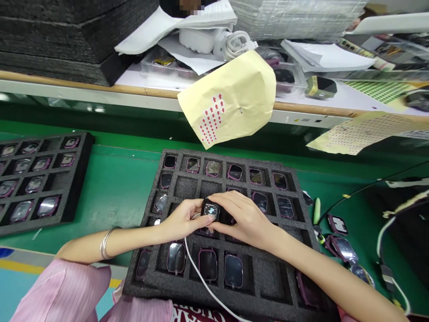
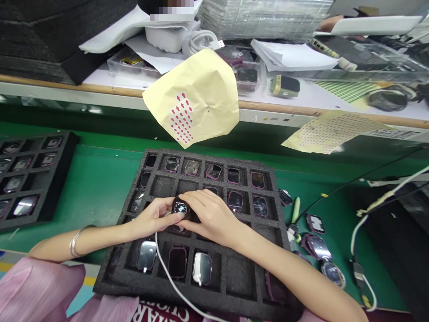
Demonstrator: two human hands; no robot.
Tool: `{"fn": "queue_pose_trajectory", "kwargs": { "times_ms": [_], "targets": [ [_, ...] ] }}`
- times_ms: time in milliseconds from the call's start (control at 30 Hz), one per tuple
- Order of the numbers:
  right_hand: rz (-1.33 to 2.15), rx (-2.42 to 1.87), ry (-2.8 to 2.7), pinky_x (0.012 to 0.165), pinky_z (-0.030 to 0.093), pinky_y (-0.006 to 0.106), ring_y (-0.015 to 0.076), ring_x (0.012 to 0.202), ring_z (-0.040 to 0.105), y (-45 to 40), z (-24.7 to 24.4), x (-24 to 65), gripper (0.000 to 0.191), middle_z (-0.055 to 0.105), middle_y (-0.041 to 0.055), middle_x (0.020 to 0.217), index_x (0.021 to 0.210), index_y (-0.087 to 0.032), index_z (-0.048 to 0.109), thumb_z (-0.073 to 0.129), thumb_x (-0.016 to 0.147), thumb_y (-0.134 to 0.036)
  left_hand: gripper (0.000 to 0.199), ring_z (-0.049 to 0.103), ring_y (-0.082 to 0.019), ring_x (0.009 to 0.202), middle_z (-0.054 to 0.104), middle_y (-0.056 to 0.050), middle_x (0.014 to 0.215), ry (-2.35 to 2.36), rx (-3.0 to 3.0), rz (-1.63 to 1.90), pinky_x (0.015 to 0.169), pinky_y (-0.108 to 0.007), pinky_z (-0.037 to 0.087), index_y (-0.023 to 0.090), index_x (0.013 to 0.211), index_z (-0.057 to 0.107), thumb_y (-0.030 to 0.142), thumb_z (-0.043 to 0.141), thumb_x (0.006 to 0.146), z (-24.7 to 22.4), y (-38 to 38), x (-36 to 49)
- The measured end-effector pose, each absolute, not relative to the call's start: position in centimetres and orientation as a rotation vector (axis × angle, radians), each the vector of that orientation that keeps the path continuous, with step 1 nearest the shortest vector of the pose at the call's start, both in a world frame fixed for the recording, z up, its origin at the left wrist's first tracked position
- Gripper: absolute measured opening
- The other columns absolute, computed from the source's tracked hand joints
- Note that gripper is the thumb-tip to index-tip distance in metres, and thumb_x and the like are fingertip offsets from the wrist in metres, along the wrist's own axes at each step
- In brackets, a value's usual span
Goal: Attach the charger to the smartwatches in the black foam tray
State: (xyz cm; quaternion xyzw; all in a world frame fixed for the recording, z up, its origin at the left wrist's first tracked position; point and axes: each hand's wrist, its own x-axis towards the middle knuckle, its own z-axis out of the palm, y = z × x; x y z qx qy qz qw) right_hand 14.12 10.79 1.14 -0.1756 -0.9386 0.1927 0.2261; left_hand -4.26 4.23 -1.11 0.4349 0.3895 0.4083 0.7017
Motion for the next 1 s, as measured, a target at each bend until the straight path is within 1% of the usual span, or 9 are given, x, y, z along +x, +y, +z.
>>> {"fn": "queue_pose_trajectory", "kwargs": {
  "times_ms": [100,200,400,733,900,1000],
  "targets": [
    [0.543,-0.466,-2.579,0.082,0.052,0.042,0.0251,0.094,0.064,10.84,1.21,14.06,0.041,0.067,0.0123,0.104,0.117,-0.013,0.053,0.066,0.085,-0.036,0.027,0.059,-0.015,0.069,0.060,-0.003,0.077,0.869,0.997,0.927,0.065,-0.027,0.047,0.011,0.093,0.057,0.034,0.065,0.082,-1.27,4.17,-4.27],
    [0.534,-0.440,-2.576,0.081,0.052,0.042,0.0250,0.092,0.064,10.83,1.26,14.06,0.041,0.067,0.0123,0.103,0.116,-0.013,0.053,0.068,0.084,-0.035,0.027,0.059,-0.015,0.070,0.059,-0.003,0.078,0.879,1.012,0.923,0.068,-0.028,0.048,0.012,0.090,0.057,0.036,0.066,0.081,-1.32,4.10,-4.27],
    [0.502,-0.443,-2.580,0.081,0.052,0.042,0.0252,0.091,0.064,10.70,1.35,14.05,0.038,0.067,0.0123,0.101,0.114,-0.013,0.054,0.065,0.086,-0.035,0.031,0.058,-0.016,0.071,0.059,-0.003,0.077,0.921,1.057,0.910,0.066,-0.028,0.047,0.012,0.090,0.058,0.040,0.065,0.081,-1.18,4.06,-4.23],
    [0.439,-0.415,-2.590,0.079,0.052,0.042,0.0257,0.089,0.064,10.72,1.39,14.00,0.039,0.067,0.0130,0.100,0.113,-0.011,0.054,0.067,0.084,-0.033,0.025,0.057,-0.015,0.073,0.059,-0.004,0.080,0.911,1.076,0.927,0.068,-0.027,0.047,0.012,0.090,0.057,0.036,0.064,0.082,-1.26,4.00,-4.26],
    [0.433,-0.416,-2.584,0.079,0.052,0.041,0.0251,0.089,0.064,10.56,1.28,13.92,0.039,0.067,0.0129,0.099,0.113,-0.011,0.054,0.067,0.084,-0.034,0.028,0.057,-0.016,0.073,0.059,-0.004,0.078,0.917,1.084,0.921,0.068,-0.028,0.047,0.012,0.088,0.057,0.038,0.064,0.082,-1.26,3.95,-4.26],
    [0.436,-0.431,-2.586,0.078,0.052,0.041,0.0251,0.089,0.064,10.54,1.40,13.93,0.038,0.067,0.0129,0.099,0.113,-0.012,0.054,0.066,0.084,-0.034,0.029,0.057,-0.017,0.075,0.059,-0.004,0.081,0.936,1.095,0.913,0.069,-0.027,0.046,0.012,0.088,0.057,0.040,0.063,0.082,-1.35,3.94,-4.21]
  ]
}}
